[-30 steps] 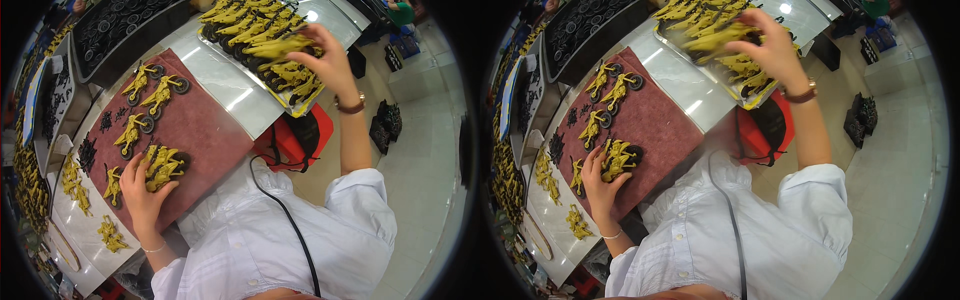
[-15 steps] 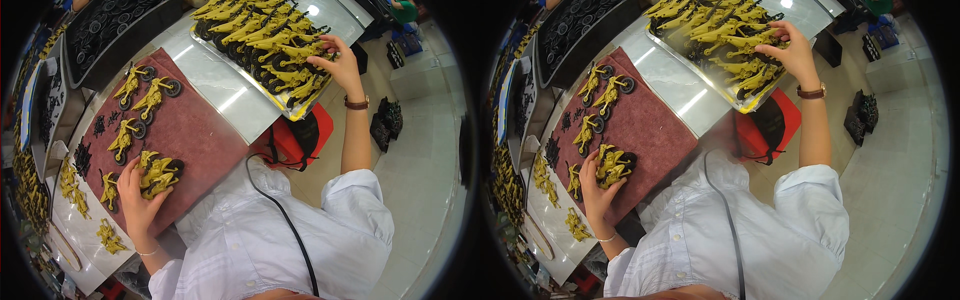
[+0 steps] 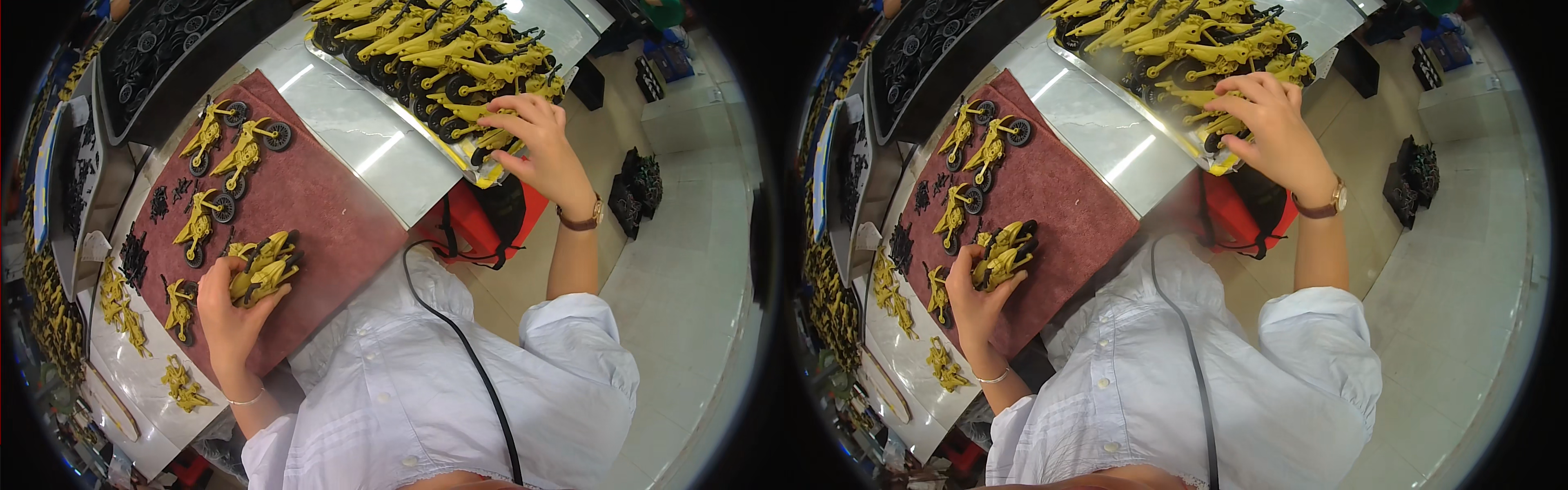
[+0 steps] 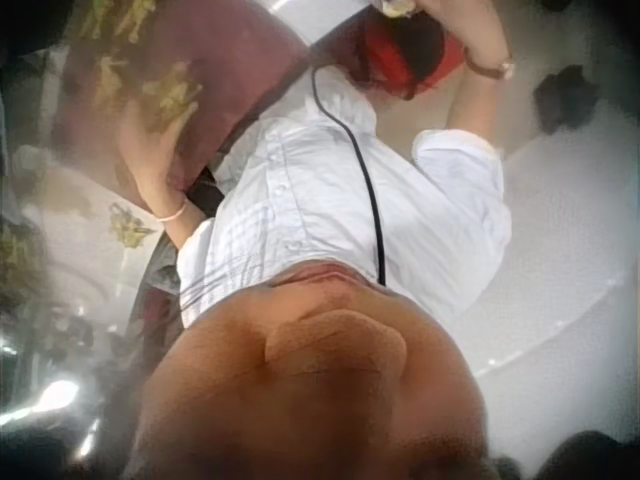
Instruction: The person assembles toy motorcycles by attaching wheels and handlebars to the motorcycle frames by hand, then arranges and stacks the completed motorcycles onto a tray.
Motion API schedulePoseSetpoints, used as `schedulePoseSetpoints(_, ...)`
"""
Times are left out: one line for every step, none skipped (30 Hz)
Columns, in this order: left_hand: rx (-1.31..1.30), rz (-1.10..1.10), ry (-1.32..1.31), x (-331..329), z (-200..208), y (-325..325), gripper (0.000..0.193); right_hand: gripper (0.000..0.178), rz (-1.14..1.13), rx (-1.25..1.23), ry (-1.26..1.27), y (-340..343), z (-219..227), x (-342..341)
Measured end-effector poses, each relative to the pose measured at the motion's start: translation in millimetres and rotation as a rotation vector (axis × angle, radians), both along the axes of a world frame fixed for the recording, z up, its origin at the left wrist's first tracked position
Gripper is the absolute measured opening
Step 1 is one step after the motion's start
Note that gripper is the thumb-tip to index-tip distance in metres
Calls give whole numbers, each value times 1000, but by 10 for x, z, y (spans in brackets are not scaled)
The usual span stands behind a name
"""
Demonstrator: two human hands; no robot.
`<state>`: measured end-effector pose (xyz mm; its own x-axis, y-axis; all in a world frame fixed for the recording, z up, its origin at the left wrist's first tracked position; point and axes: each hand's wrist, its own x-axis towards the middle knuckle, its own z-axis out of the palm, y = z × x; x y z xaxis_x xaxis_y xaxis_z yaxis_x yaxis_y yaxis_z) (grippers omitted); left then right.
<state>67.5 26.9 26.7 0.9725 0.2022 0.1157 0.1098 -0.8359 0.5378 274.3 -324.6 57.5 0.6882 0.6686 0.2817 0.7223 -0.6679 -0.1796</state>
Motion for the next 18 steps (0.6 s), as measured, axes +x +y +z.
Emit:
schedulePoseSetpoints(-3, -2, 3, 13, -3, -16, 49, 30, -2, -3, 3, -21, -7, 28)
schedulePoseSetpoints(-2, 27, -24, 25, -2, -34, 49, 31, 35, -80, 28, -37, -13, 59)
schedulePoseSetpoints(-2, 56, -51, 32, -5, -49, 49, 33, 72, -157, 52, -51, -17, 88)
schedulePoseSetpoints(-2, 65, -47, 29, -11, -47, 49, 33, 73, -160, 55, -61, -28, 114)
schedulePoseSetpoints(-5, 68, -45, 30, -11, -55, 49, 30, 115, -166, 62, -71, -44, 140)
schedulePoseSetpoints(-19, 71, -36, 33, -7, -64, 50, 28, 157, -171, 70, -79, -53, 162)
schedulePoseSetpoints(-33, 75, -28, 34, -12, -70, 50, 28, 160, -174, 72, -82, -57, 179)
schedulePoseSetpoints(-36, 78, -26, 32, -24, -73, 50, 23, 179, -169, 76, -83, -60, 195)
schedulePoseSetpoints(-40, 77, -41, 30, -36, -74, 50, 19, 198, -163, 80, -85, -64, 214)
schedulePoseSetpoints(-44, 74, -57, 26, -45, -75, 50, 19, 200, -166, 83, -92, -71, 236)
schedulePoseSetpoints(-47, 75, -54, 23, -46, -76, 50, 18, 227, -134, 119, -100, -81, 263)
schedulePoseSetpoints(-45, 78, -47, 20, -40, -77, 49, 17, 254, -103, 155, -110, -91, 283)
schedulePoseSetpoints(-44, 80, -40, 19, -41, -77, 49, 17, 255, -105, 157, -120, -101, 299)
schedulePoseSetpoints(-47, 81, -39, 18, -49, -74, 49, 17, 275, -94, 147, -131, -111, 310)
schedulePoseSetpoints(-47, 80, -42, 17, -58, -69, 49, 18, 295, -82, 137, -142, -115, 313)
schedulePoseSetpoints(-48, 82, -44, 13, -68, -68, 49, 18, 297, -84, 139, -146, -113, 313)
schedulePoseSetpoints(-50, 84, -43, 12, -72, -71, 49, 22, 296, -86, 121, -150, -104, 309)
schedulePoseSetpoints(-59, 88, -37, 12, -70, -72, 49, 25, 294, -87, 104, -155, -92, 305)
